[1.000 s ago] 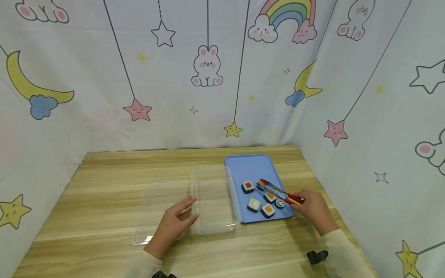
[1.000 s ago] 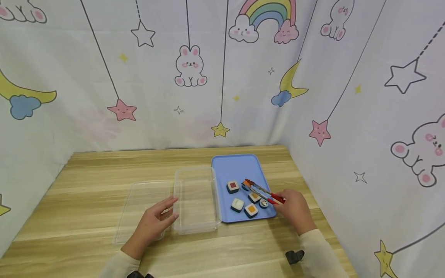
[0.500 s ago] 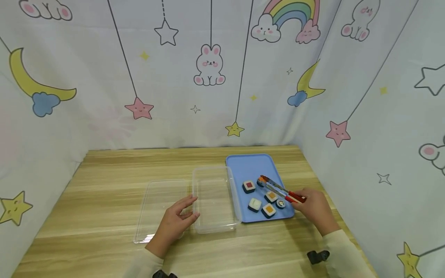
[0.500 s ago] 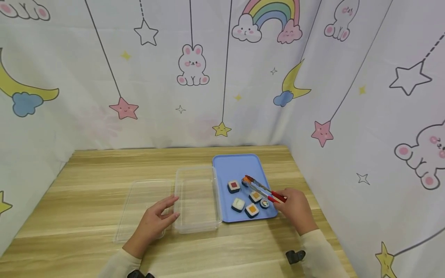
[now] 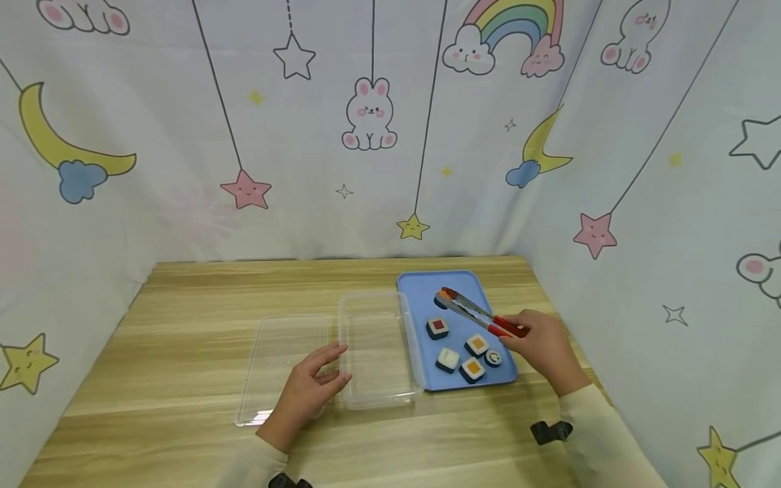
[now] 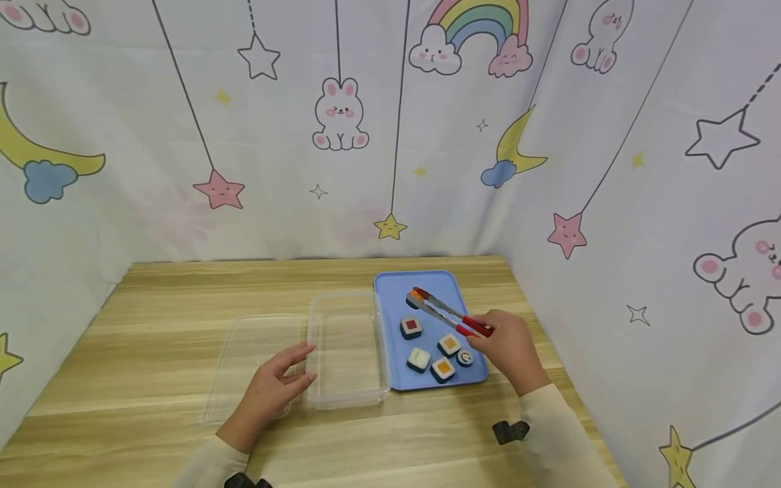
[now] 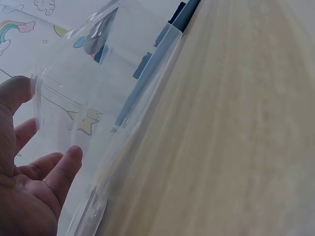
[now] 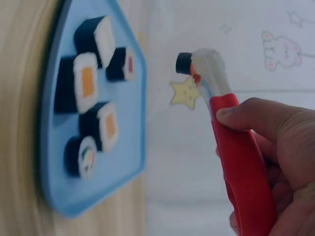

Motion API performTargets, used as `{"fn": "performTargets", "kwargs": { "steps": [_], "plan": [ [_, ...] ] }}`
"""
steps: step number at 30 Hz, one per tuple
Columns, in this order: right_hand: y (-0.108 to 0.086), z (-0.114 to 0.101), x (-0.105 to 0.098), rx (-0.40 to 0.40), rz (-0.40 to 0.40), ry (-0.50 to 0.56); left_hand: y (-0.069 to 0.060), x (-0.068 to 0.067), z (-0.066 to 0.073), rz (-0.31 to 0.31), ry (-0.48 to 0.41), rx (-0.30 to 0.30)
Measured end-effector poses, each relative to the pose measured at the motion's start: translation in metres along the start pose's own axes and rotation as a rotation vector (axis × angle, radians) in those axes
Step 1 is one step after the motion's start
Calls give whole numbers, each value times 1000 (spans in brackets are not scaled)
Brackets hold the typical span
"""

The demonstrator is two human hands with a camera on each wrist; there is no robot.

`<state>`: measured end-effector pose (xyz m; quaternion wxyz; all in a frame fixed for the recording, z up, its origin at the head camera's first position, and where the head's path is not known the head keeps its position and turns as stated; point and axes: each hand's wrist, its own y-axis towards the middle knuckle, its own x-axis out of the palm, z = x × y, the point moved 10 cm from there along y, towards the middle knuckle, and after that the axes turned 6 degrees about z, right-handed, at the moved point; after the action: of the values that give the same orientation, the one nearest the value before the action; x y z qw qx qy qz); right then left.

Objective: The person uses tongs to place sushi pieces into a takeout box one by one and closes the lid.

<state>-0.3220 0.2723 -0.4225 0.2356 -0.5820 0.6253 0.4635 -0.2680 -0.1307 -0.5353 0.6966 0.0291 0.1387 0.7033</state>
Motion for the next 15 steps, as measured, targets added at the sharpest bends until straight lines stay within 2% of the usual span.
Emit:
{"fn": "performTargets", "kwargs": {
  "steps": [7, 15],
  "plan": [
    [18, -38, 19, -49, -52, 60, -1, 1, 1, -7, -20, 10],
    [34, -82, 58, -162, -115, 42, -1, -1, -4, -9, -28, -37]
  ]
}}
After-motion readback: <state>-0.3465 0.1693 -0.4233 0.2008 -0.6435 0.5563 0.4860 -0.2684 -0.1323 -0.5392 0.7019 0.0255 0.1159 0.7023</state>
